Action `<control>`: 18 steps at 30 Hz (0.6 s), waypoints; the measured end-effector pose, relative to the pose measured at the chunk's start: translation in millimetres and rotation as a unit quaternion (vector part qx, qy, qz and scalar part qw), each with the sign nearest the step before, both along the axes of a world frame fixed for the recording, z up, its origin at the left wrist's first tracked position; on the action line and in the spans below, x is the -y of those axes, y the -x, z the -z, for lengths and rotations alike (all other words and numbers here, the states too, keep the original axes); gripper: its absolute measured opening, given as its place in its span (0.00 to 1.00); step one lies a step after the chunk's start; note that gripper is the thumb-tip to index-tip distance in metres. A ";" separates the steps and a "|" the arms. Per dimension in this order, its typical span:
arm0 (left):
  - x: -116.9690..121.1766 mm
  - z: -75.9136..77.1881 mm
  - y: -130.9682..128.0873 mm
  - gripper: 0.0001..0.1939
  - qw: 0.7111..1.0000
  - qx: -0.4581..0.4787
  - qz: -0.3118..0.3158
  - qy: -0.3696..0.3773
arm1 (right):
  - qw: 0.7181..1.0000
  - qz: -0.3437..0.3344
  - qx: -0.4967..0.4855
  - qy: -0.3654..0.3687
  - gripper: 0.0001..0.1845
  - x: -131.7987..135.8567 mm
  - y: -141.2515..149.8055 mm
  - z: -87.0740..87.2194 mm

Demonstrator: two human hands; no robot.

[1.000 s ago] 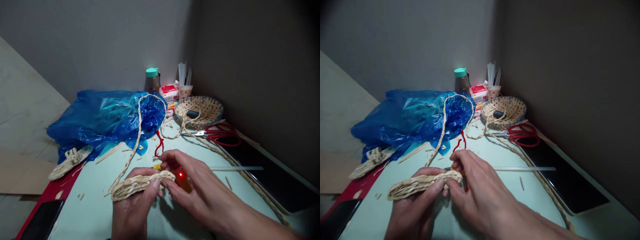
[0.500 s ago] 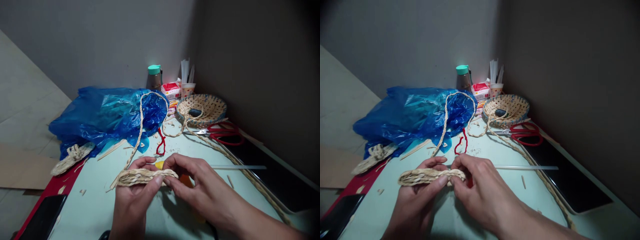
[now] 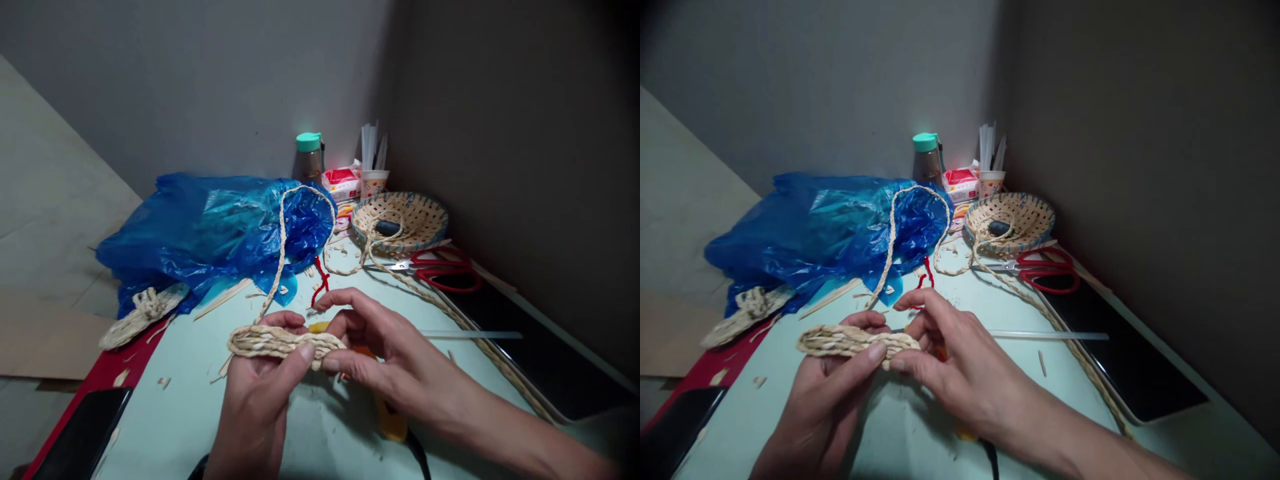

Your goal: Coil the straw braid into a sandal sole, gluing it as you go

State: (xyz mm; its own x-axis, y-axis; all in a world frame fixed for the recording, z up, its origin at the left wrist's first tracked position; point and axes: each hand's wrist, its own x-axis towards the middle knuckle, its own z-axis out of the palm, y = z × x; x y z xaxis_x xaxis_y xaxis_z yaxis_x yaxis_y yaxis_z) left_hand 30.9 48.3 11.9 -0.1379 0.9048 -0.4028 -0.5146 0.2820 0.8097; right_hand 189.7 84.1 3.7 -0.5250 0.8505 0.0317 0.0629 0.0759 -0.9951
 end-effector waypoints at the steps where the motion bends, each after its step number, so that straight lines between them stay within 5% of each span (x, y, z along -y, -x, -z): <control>1: -0.4 -1.4 -0.2 0.24 1.000 -0.004 -0.005 -0.004 | 1.000 -0.007 -0.017 0.003 0.17 0.2 -0.5 1.5; 7: -2.5 1.3 -1.9 0.22 0.998 -0.047 -0.030 -0.039 | 0.999 0.001 -0.008 -0.035 0.13 3.1 3.4 7.2; 14: -0.8 5.6 -3.8 0.20 0.991 -0.105 -0.075 -0.045 | 0.981 0.018 0.046 -0.189 0.05 6.3 4.0 -1.0; 18: 1.0 3.9 -5.7 0.20 0.990 -0.108 -0.086 -0.038 | 0.989 0.031 0.050 -0.137 0.05 8.7 5.9 -1.8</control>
State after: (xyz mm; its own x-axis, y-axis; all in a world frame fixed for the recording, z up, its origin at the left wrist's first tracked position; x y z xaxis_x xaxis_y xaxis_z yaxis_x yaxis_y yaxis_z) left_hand 36.6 47.3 8.0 -0.3679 0.8873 -0.2781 -0.3624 0.1386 0.9217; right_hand 183.8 75.4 5.4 -0.4838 0.8480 0.2164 0.1725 0.3348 -0.9264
